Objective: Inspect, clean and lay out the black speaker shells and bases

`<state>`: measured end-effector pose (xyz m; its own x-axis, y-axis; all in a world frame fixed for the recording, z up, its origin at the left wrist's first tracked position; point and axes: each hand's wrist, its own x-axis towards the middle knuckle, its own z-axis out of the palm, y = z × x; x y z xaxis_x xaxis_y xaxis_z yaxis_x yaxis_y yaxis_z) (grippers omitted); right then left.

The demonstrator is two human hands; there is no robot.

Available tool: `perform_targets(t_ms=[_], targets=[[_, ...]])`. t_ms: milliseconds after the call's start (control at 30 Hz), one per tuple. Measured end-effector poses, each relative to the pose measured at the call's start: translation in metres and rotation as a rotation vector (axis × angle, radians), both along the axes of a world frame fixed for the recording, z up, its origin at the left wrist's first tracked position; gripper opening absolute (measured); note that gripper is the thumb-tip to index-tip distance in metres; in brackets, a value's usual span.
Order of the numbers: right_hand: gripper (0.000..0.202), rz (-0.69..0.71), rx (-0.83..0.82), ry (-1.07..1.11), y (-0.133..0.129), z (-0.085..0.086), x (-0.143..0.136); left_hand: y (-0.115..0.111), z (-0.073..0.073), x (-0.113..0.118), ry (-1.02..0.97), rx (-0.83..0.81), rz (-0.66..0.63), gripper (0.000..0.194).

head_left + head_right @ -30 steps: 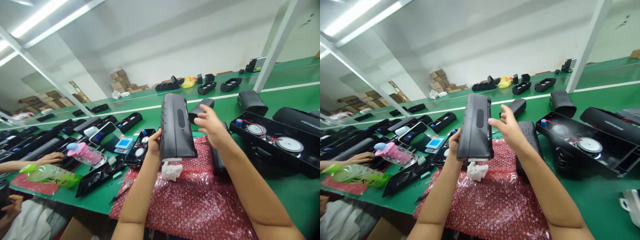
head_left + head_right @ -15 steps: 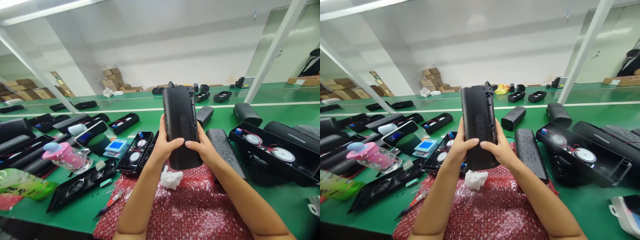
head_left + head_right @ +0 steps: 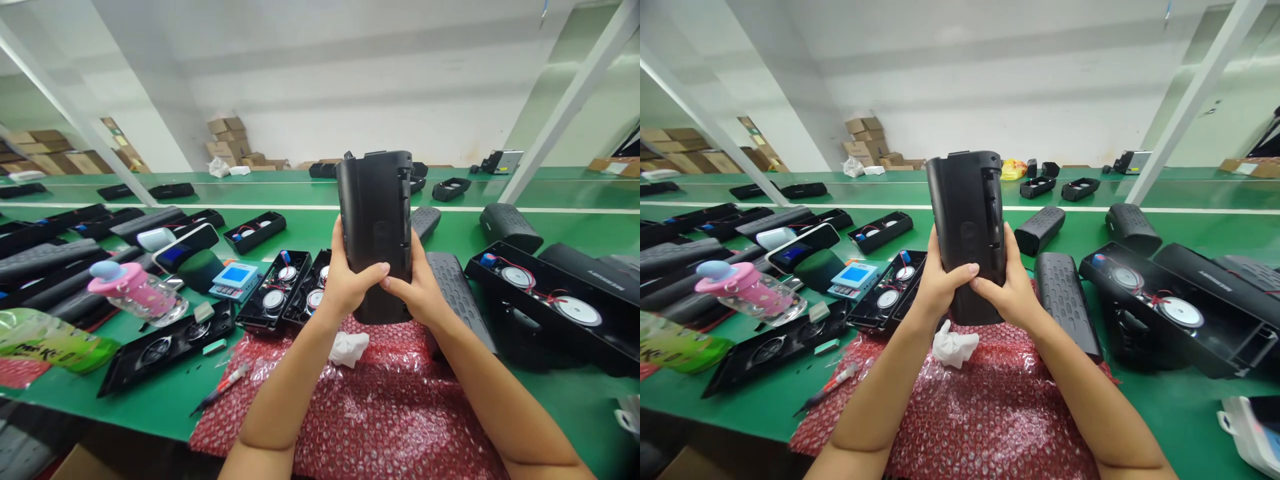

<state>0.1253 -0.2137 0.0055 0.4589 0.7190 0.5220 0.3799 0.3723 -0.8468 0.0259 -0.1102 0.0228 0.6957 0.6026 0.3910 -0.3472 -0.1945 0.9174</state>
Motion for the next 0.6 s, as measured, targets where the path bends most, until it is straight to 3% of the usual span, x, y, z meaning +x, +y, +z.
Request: perform_targets(t_ms=[167, 267, 333, 467, 533, 600], targets=[[0.109, -0.054, -0.022, -0.040, 0.001, -0.003, 0.001, 0.004, -0.002, 0.003, -0.034, -0.015, -0.006, 0.108], [0.112, -0.117, -0.095, -0.093, -0.009, 0.001, 0.000, 0.007, -0.003, 0.004, -0.059, -0.086, -0.082, 0.107], [0.103, -0.137, -0.131, -0.159, -0.023, 0.009, -0.003, 0.011, -0.005, 0.003, -0.051, -0.171, -0.163, 0.100], [0.089, 0.008, -0.042, -0.226, -0.059, 0.030, -0.017, 0.025, -0.010, -0.001, -0.048, -0.355, -0.248, 0.082], [0.085, 0.099, 0.017, -0.204, -0.071, 0.038, -0.023, 0.035, -0.009, -0.005, -0.019, -0.387, -0.257, 0.087], [0.069, 0.118, 0.069, -0.227, -0.078, 0.044, -0.027, 0.046, -0.006, -0.010, 0.135, -0.378, -0.311, 0.090]])
